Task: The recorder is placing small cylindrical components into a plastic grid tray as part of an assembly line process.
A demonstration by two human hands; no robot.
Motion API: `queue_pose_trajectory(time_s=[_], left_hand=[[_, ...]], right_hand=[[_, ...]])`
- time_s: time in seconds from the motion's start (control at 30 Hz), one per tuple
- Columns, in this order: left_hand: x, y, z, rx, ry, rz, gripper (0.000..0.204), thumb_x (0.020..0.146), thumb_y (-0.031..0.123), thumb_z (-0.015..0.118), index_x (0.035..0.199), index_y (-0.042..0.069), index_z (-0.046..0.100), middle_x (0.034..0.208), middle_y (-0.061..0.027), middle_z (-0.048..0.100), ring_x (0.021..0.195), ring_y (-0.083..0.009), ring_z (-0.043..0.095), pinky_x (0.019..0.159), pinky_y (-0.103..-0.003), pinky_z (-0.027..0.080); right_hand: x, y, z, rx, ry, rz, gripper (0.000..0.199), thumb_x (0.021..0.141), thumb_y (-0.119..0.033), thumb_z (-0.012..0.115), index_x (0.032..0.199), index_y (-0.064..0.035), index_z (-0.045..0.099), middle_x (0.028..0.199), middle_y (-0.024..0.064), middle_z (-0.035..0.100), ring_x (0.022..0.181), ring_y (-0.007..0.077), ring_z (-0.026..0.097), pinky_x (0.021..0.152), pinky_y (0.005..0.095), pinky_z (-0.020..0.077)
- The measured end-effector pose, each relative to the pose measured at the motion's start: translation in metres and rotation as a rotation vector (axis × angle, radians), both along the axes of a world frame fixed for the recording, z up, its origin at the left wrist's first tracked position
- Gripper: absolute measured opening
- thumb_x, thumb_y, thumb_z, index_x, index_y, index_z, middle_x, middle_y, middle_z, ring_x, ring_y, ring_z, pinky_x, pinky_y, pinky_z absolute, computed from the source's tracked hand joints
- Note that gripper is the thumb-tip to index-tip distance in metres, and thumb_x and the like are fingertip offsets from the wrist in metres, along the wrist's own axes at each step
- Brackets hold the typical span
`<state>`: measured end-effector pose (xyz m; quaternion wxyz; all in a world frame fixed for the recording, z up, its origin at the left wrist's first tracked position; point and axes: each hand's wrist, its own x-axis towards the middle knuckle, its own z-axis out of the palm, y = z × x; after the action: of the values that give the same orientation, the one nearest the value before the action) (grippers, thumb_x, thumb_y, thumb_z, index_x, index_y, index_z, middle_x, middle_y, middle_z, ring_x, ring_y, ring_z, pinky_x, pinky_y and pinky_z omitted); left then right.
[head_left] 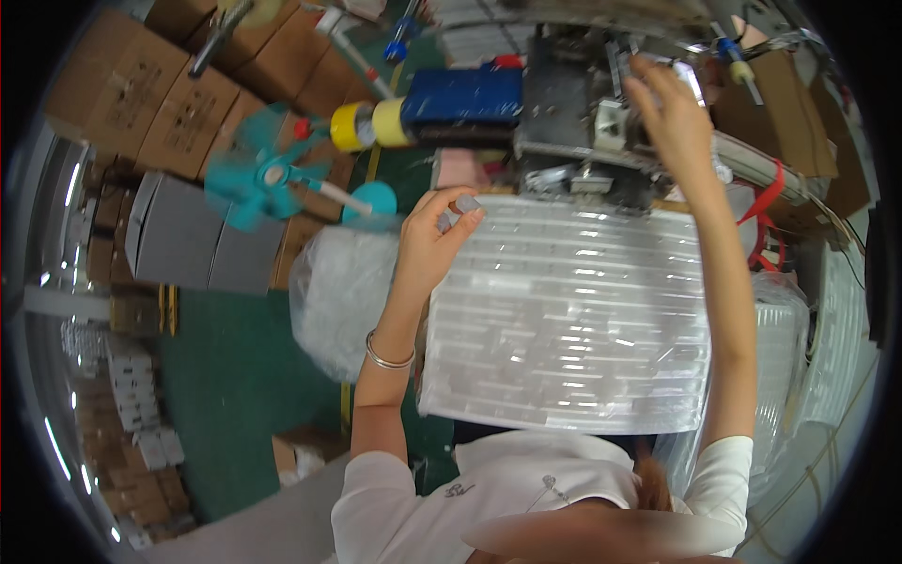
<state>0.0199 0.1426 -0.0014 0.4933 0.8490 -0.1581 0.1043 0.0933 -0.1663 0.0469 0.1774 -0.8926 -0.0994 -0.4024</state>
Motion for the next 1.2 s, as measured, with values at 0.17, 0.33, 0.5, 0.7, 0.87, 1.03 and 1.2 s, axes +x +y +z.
queue_pose_trajectory(time_s=[0.17,0.33,0.5,0.7,0.87,1.03,1.2], left_hand=[[-0.041,0.022,-0.021,0.250,0.239,0.108,0.031,0.076,0.015,0.071,0.104,0.007,0.059,0.088,-0.0076,0.063,0.071,-0.0216,0.062,0.058,-0.030,0.047],[-0.049,0.004,-0.053,0.708,-0.017,-0.191,0.029,0.072,0.015,0.071,0.096,0.008,0.056,0.087,-0.0082,0.062,0.072,-0.0274,0.062,0.061,-0.036,0.049],[-0.054,0.005,-0.058,0.913,-0.071,-0.238,0.026,0.070,0.010,0.068,0.094,0.008,0.056,0.082,-0.0082,0.058,0.072,-0.0297,0.062,0.062,-0.039,0.050],[-0.059,-0.020,-0.050,0.683,-0.064,-0.132,0.028,0.072,0.002,0.061,0.099,0.006,0.057,0.092,-0.0129,0.057,0.088,-0.0293,0.059,0.075,-0.040,0.046],[-0.047,-0.029,-0.077,0.689,-0.108,-0.471,0.024,0.074,0.001,0.059,0.097,0.007,0.060,0.102,-0.0118,0.056,0.095,-0.0283,0.056,0.080,-0.040,0.045],[-0.047,-0.011,-0.070,0.700,-0.150,-0.491,0.032,0.074,0.002,0.060,0.105,0.009,0.061,0.102,-0.0090,0.056,0.098,-0.0271,0.054,0.080,-0.039,0.044],[-0.042,-0.025,-0.036,0.600,-0.082,-0.484,0.043,0.074,0.005,0.064,0.117,0.010,0.059,0.100,-0.0103,0.056,0.098,-0.0269,0.053,0.083,-0.038,0.044]], right_hand=[[-0.054,0.023,-0.021,0.237,-0.123,0.206,0.023,0.084,-0.005,0.059,0.107,-0.0028,0.059,0.101,0.0116,0.063,0.092,0.0273,0.060,0.080,0.0345,0.0471],[-0.120,0.086,-0.071,-0.033,0.482,0.606,0.038,0.070,0.002,0.061,0.106,-0.0099,0.061,0.088,0.0079,0.059,0.079,0.0224,0.061,0.065,0.0317,0.0510],[-0.141,0.092,-0.122,-0.468,0.567,0.604,0.037,0.068,-0.002,0.063,0.103,-0.0130,0.060,0.087,0.0081,0.056,0.080,0.0255,0.060,0.064,0.0353,0.0524],[-0.136,0.087,-0.089,0.174,0.579,0.558,0.023,0.072,-0.002,0.059,0.094,-0.0088,0.056,0.092,0.0093,0.055,0.082,0.0264,0.059,0.065,0.0360,0.0514],[-0.129,0.052,-0.053,0.378,0.392,0.419,0.025,0.075,-0.003,0.057,0.099,-0.0075,0.055,0.090,0.0085,0.056,0.081,0.0232,0.059,0.065,0.0329,0.0496],[-0.145,-0.007,-0.061,0.591,0.544,0.346,0.020,0.080,-0.007,0.060,0.100,-0.0056,0.057,0.100,0.0059,0.060,0.082,0.0160,0.058,0.065,0.0267,0.0478],[-0.152,-0.045,-0.054,0.680,0.603,0.268,0.017,0.085,-0.008,0.059,0.101,-0.0037,0.061,0.109,0.0039,0.061,0.090,0.0125,0.057,0.066,0.0236,0.0485]])
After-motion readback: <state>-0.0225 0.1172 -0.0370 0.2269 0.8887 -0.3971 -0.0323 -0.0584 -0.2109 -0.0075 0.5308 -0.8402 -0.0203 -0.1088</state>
